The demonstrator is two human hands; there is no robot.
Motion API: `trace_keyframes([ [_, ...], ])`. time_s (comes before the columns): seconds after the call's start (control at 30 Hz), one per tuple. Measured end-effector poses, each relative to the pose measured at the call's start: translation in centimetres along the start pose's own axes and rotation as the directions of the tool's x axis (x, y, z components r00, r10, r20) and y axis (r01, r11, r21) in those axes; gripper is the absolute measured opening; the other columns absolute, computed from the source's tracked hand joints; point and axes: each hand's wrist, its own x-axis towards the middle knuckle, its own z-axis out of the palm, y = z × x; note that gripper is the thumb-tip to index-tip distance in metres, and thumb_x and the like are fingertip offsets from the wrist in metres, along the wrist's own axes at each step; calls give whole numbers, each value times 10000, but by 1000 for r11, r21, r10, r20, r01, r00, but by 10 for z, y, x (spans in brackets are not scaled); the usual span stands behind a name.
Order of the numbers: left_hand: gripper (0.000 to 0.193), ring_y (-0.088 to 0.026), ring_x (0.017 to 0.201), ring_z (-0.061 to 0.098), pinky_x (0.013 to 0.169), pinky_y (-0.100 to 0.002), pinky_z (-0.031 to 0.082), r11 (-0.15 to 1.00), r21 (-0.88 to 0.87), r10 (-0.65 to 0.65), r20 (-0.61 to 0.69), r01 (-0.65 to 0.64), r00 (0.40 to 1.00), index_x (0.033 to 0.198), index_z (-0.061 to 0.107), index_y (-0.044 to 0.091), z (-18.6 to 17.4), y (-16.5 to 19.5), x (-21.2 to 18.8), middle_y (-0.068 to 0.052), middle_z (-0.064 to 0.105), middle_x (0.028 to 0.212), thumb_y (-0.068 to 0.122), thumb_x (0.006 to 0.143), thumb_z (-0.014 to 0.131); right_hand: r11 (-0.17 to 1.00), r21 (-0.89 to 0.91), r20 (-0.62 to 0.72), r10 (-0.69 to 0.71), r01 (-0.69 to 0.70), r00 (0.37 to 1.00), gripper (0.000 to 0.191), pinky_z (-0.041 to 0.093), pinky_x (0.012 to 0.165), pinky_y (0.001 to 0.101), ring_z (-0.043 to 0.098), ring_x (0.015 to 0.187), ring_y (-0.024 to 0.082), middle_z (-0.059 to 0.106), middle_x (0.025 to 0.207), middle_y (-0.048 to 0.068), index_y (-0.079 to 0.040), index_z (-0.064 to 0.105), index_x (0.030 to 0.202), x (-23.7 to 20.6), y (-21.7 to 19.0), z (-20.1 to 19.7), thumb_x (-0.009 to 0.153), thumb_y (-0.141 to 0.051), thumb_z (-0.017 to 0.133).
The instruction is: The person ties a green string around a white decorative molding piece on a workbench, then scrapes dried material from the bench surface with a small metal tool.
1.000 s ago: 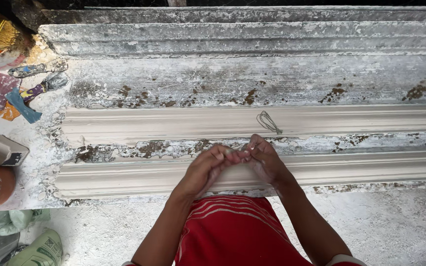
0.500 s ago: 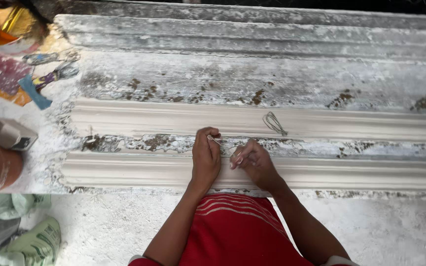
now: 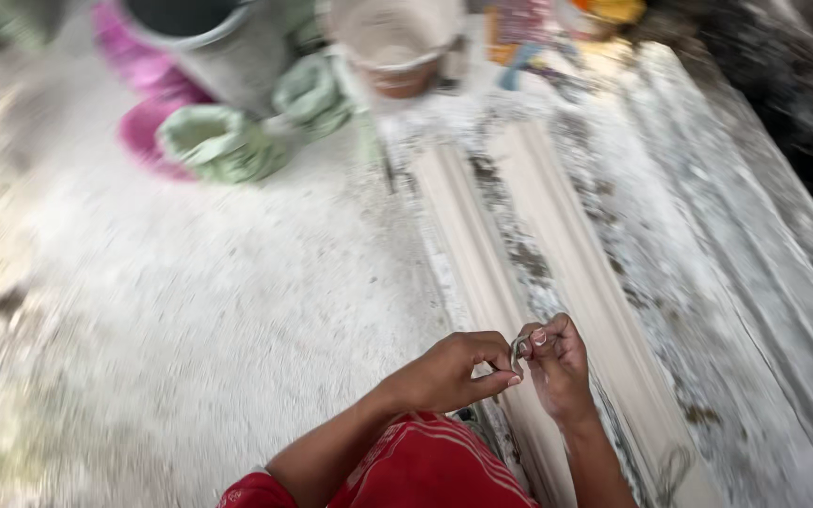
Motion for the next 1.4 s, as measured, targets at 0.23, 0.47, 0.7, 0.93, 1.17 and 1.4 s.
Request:
trace_keyframes([
  [0.23,156,-176,778,669,695,-312,612,952,-163,-302,-613,257,730,855,617,12,34,-39,-107,-67,600,938,105,974,656,980,-108,271,190,-167,943,140,539,726,332,601,777,169,625,873,100,-88,524,951,-16,56,58,1033,-117,633],
  [0.47,196,-176,714,607,623,-310,543,967,-81,-127,-975,242,182,891,549,-8,49,-106,-166,-107,621,830,38,947,731,925,-286,503,367,-251,783,161,569,841,343,628,876,159,625,919,92,-94,467,979,-80,87,122,1038,-89,617],
  [0.7,258,-200,864,694,698,-328,555,888,-326,-427,-847,324,316,1143,600,11,43,-94,-191,-97,674,970,177,955,661,831,-530,382,413,-171,827,150,610,789,338,711,855,166,704,893,75,-108,498,918,-94,79,120,993,-198,591],
  [0.93,409,-203,1162,686,1060,-344,535,840,-542,-256,-373,15,892,1192,714,-28,29,-73,-238,-139,754,1174,336,1040,603,934,-41,171,357,-355,918,186,523,716,325,586,761,129,625,855,47,-105,529,990,-96,111,95,1009,-233,662],
  [1.17,245,-156,930,706,839,-317,573,926,-365,-152,-130,95,980,1045,671,-19,40,-60,-235,-165,741,988,224,1049,648,944,73,-26,323,-321,946,218,423,635,339,542,750,145,612,878,62,-77,545,999,-133,124,108,989,-196,728],
  [1.4,143,-134,755,665,647,-310,556,968,-186,-233,-438,166,868,944,565,-3,36,-69,-222,-94,652,856,95,993,657,991,80,21,101,-103,995,149,499,803,379,583,835,177,622,897,81,-79,542,996,-158,115,125,1002,-158,668],
])
